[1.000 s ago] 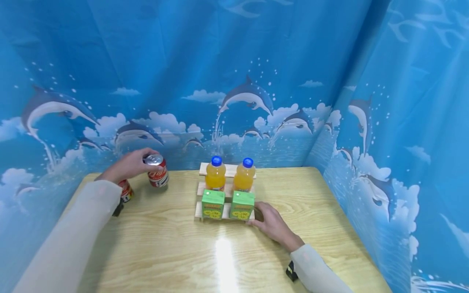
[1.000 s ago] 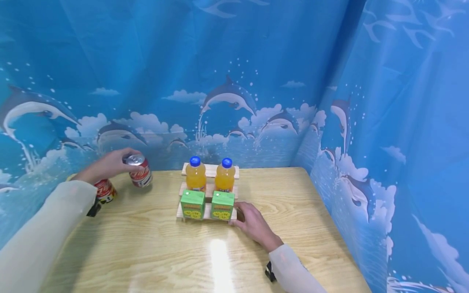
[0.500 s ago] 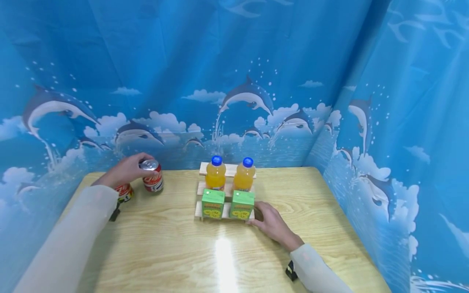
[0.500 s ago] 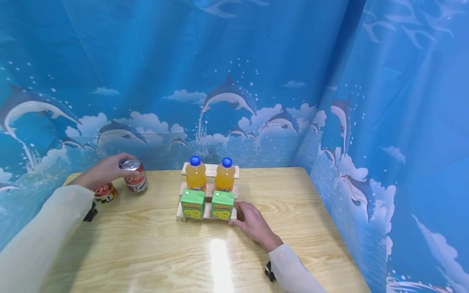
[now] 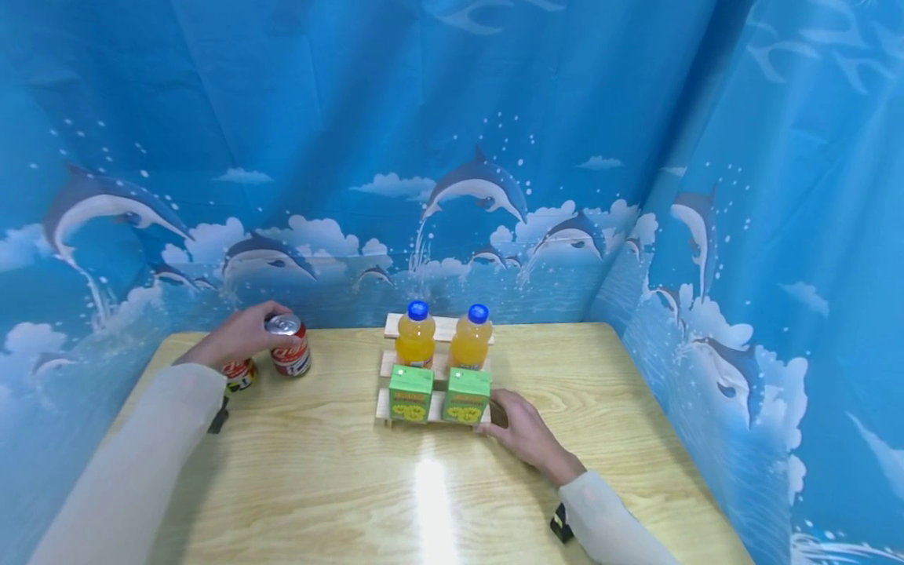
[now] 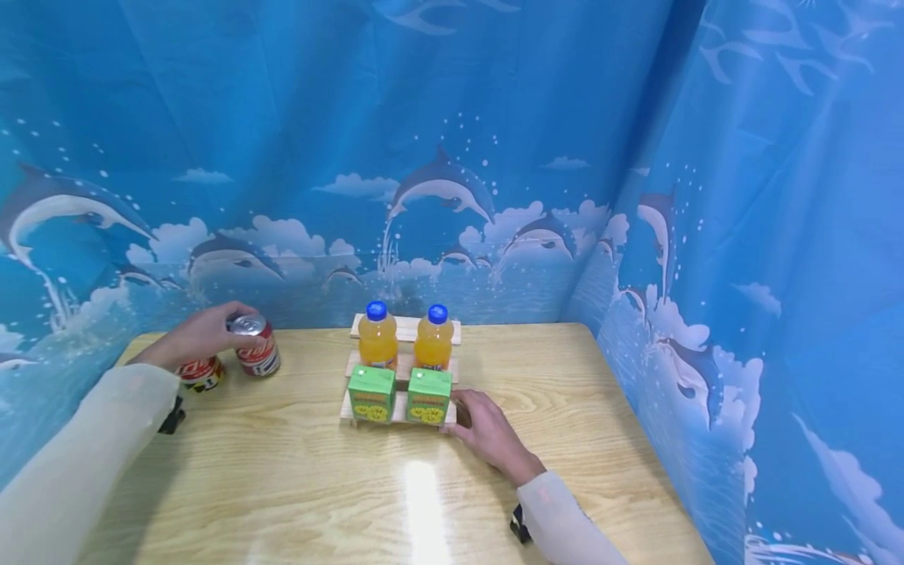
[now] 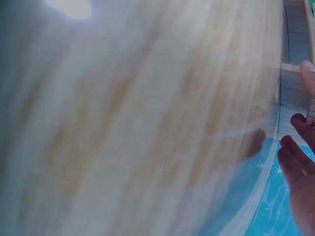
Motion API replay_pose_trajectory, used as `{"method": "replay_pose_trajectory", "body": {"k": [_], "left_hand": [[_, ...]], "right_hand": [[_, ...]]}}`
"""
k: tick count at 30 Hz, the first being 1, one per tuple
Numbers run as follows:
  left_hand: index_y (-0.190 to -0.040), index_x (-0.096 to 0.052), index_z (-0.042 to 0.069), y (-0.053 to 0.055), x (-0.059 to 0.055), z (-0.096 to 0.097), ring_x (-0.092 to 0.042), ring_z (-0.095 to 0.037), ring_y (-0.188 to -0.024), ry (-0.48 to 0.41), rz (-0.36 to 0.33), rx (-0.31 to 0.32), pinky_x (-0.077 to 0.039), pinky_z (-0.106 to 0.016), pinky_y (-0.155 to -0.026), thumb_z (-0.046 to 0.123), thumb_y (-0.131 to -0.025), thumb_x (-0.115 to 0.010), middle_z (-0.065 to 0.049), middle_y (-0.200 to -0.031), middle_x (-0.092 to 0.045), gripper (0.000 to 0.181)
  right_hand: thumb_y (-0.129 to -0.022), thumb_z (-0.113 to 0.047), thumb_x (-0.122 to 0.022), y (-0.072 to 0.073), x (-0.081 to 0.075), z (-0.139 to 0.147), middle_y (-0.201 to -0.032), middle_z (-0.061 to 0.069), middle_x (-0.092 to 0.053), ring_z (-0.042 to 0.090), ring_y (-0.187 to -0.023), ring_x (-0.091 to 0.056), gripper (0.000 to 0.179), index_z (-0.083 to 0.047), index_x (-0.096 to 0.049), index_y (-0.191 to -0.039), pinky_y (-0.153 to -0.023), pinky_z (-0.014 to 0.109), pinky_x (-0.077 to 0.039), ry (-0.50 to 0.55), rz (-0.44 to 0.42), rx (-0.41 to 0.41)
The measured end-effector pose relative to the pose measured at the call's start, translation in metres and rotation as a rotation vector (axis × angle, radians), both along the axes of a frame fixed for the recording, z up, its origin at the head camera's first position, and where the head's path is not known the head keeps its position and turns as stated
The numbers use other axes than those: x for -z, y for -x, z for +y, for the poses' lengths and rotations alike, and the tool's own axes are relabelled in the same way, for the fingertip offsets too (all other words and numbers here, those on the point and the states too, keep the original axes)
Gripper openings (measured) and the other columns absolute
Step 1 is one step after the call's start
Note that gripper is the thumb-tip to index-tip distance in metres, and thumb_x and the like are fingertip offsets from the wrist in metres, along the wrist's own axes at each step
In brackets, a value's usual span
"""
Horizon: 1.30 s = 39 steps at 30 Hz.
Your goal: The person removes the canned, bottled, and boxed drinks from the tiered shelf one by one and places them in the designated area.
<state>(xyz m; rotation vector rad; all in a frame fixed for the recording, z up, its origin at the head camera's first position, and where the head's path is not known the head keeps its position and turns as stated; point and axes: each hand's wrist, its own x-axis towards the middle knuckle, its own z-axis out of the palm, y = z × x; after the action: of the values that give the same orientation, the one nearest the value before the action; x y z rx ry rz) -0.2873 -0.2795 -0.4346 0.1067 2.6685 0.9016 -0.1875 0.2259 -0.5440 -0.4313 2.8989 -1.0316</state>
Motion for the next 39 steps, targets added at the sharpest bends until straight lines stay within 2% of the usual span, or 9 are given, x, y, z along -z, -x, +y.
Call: {"method": "replay_pose_trajectory", "body": {"k": [4,13,19,24,30,39], "left_hand": [[-0.159,-0.042,-0.001,0.0004,0.0021,0.0004,-0.054,-0.054,-0.139,0.0,-0.005,0.001,-0.054,-0.07,-0.105,0.044,-0.102,-0.076,-0.035,-0.155,-0.05,0.079],[-0.152,-0.046,-0.002,0.0016,0.0053,0.0001,-0.06,-0.052,-0.132,0.037,0.035,0.031,-0.058,-0.065,-0.099,0.039,-0.103,-0.074,-0.034,-0.148,-0.056,0.07],[-0.151,-0.044,-0.003,0.0009,0.005,0.0014,-0.06,-0.052,-0.131,0.034,0.023,0.028,-0.058,-0.065,-0.099,0.04,-0.103,-0.074,-0.035,-0.148,-0.055,0.07],[-0.152,-0.042,-0.003,0.0003,0.0053,0.002,-0.059,-0.053,-0.133,0.024,0.005,0.024,-0.058,-0.066,-0.099,0.043,-0.104,-0.073,-0.035,-0.149,-0.054,0.073],[-0.161,-0.036,-0.002,0.0034,0.0071,0.0032,-0.052,-0.056,-0.139,0.047,0.003,0.021,-0.052,-0.073,-0.107,0.046,-0.104,-0.072,-0.036,-0.155,-0.048,0.083],[-0.164,-0.037,0.002,0.0058,0.0059,0.0026,-0.052,-0.057,-0.139,0.1,0.009,0.066,-0.051,-0.076,-0.105,0.047,-0.104,-0.071,-0.036,-0.157,-0.047,0.082]], "right_hand": [[-0.089,-0.036,-0.091,-0.0001,0.0,0.0001,-0.149,0.008,-0.068,0.033,-0.143,-0.061,0.066,-0.015,-0.065,-0.146,-0.125,0.058,-0.045,-0.003,-0.006,0.002],[-0.089,-0.036,-0.091,-0.0002,-0.0002,-0.0003,-0.148,0.008,-0.069,0.034,-0.142,-0.062,0.066,-0.015,-0.066,-0.146,-0.124,0.058,-0.046,-0.006,0.0,0.0],[-0.089,-0.036,-0.091,0.0,-0.0006,-0.0005,-0.149,0.008,-0.068,0.033,-0.142,-0.061,0.066,-0.015,-0.065,-0.147,-0.124,0.057,-0.046,-0.01,-0.006,0.003],[-0.091,-0.037,-0.09,0.0003,-0.0004,0.0001,-0.15,0.008,-0.067,0.033,-0.143,-0.061,0.066,-0.016,-0.065,-0.148,-0.124,0.058,-0.045,-0.005,-0.01,0.005],[-0.09,-0.036,-0.09,-0.0003,0.0001,0.0008,-0.15,0.009,-0.068,0.034,-0.143,-0.061,0.067,-0.015,-0.065,-0.147,-0.125,0.058,-0.045,-0.012,0.0,0.004],[-0.09,-0.037,-0.09,-0.0002,0.0,0.0004,-0.151,0.008,-0.067,0.033,-0.144,-0.06,0.068,-0.016,-0.064,-0.148,-0.125,0.058,-0.045,-0.021,-0.001,0.01]]}}
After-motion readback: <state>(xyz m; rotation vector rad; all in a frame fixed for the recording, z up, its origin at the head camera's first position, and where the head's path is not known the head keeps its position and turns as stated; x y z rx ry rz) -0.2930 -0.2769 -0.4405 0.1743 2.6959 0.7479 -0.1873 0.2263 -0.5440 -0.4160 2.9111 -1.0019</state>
